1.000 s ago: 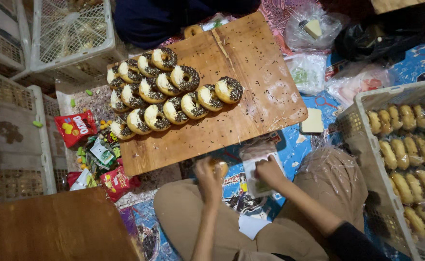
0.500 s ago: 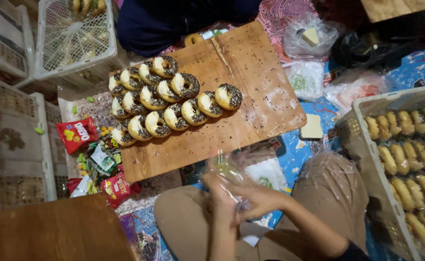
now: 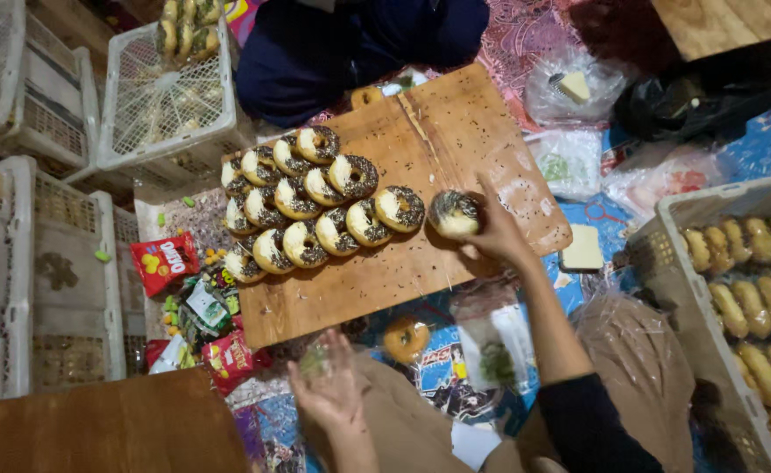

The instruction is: The person sits on the floor and individually places doughnuts into clear plastic bags, then sets the filled bags into a nearby crate. A second person also packages doughnuts in the background.

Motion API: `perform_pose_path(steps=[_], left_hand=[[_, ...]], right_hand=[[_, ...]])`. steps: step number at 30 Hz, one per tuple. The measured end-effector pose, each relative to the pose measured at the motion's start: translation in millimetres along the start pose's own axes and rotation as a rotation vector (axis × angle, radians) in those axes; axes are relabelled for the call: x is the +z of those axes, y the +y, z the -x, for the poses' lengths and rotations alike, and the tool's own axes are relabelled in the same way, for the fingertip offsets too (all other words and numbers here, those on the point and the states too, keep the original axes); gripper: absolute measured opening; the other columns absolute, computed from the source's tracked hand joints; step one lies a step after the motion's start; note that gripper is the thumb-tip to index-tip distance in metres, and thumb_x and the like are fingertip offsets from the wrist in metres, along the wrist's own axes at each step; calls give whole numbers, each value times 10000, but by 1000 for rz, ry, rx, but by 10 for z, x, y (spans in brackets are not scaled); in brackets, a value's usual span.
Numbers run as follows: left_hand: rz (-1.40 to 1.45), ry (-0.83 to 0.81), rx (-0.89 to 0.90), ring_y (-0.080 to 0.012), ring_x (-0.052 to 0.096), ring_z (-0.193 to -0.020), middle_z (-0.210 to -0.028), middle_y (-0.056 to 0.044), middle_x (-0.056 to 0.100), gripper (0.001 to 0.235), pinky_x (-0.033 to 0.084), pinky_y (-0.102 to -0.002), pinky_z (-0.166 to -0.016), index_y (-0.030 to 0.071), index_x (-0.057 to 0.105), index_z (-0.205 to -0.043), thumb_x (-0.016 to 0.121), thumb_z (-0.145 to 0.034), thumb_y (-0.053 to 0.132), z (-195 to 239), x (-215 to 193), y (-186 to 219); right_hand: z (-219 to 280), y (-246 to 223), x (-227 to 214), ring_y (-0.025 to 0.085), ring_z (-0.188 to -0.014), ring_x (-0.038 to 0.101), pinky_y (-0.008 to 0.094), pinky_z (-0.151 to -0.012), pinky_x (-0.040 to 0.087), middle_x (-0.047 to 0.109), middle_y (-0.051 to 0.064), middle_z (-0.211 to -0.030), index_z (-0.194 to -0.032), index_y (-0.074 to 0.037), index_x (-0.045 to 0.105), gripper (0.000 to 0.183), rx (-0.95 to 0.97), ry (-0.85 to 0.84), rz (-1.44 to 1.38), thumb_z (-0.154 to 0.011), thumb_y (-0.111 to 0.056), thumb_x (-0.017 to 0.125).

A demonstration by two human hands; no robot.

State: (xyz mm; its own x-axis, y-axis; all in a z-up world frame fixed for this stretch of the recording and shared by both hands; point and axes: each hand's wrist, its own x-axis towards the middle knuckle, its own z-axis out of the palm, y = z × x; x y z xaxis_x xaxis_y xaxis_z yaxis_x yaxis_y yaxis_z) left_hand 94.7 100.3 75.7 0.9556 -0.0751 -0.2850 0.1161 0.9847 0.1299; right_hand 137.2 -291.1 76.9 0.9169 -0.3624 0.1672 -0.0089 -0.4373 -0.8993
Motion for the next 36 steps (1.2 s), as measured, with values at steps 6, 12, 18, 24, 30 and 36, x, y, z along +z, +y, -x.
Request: perform_pose_path(steps=[6, 12, 18, 24, 30, 36], left_hand=[[30, 177, -22, -433, 526, -1307, -1328, -242, 547, 663, 417, -573, -1136, -9, 481, -1327, 758, -895, 410, 115, -46, -235], [381, 287, -203, -455, 459, -1347, -1514, -284, 405, 966, 408, -607, -1088, 34, 286, -1526, 778, -792, 425, 58, 83, -415], [489, 175, -153, -470, 440, -1347, -1512, -327, 387, 931, 407, -583, -1103, -18, 252, -1565, 679, -885, 455, 25, -96, -720], [-15, 87, -63, -423, 521, -1272, -1436, -262, 494, 771, 427, -549, -1083, 24, 354, -1493, 594, -875, 417, 524, 154, -1137], [-73, -332, -71, -347, 520, -1344, -1478, -199, 506, 726, 419, -471, -1168, 69, 380, -1545, 618, -890, 276, 745, 646, -996], [-78, -340, -210, -347, 530, -1363, -1480, -205, 509, 756, 440, -443, -1065, 21, 389, -1513, 685, -836, 184, 836, 514, -1048]], right_hand=[[504, 132, -15, 383, -1125, 614, 578, -910, 475, 636, 188, -1225, -1358, -81, 566, 1073, -135, 205, 602, -481, -579, 935], [587, -304, 261, 331, -1097, 626, 471, -926, 517, 635, 146, -1153, -1191, -86, 643, 699, -149, 262, 339, -613, -363, 920], [1955, -1248, 293, 325, -1085, 641, 388, -965, 502, 643, 144, -1123, -1159, -48, 645, 706, -162, 123, -40, -541, -241, 926], [2069, -1819, 417, 365, -984, 601, 462, -849, 495, 639, 153, -1055, -1251, -78, 680, 824, -186, 144, 335, -505, -298, 953], [1901, -1768, 278, 317, -1019, 606, 413, -862, 510, 637, 142, -1134, -1340, -107, 644, 708, -415, 5, 47, -685, -235, 878], [2180, -1605, 210, 248, -1025, 679, 350, -916, 534, 722, 108, -1118, -1288, -57, 714, 395, -221, -51, -226, -896, -87, 675]])
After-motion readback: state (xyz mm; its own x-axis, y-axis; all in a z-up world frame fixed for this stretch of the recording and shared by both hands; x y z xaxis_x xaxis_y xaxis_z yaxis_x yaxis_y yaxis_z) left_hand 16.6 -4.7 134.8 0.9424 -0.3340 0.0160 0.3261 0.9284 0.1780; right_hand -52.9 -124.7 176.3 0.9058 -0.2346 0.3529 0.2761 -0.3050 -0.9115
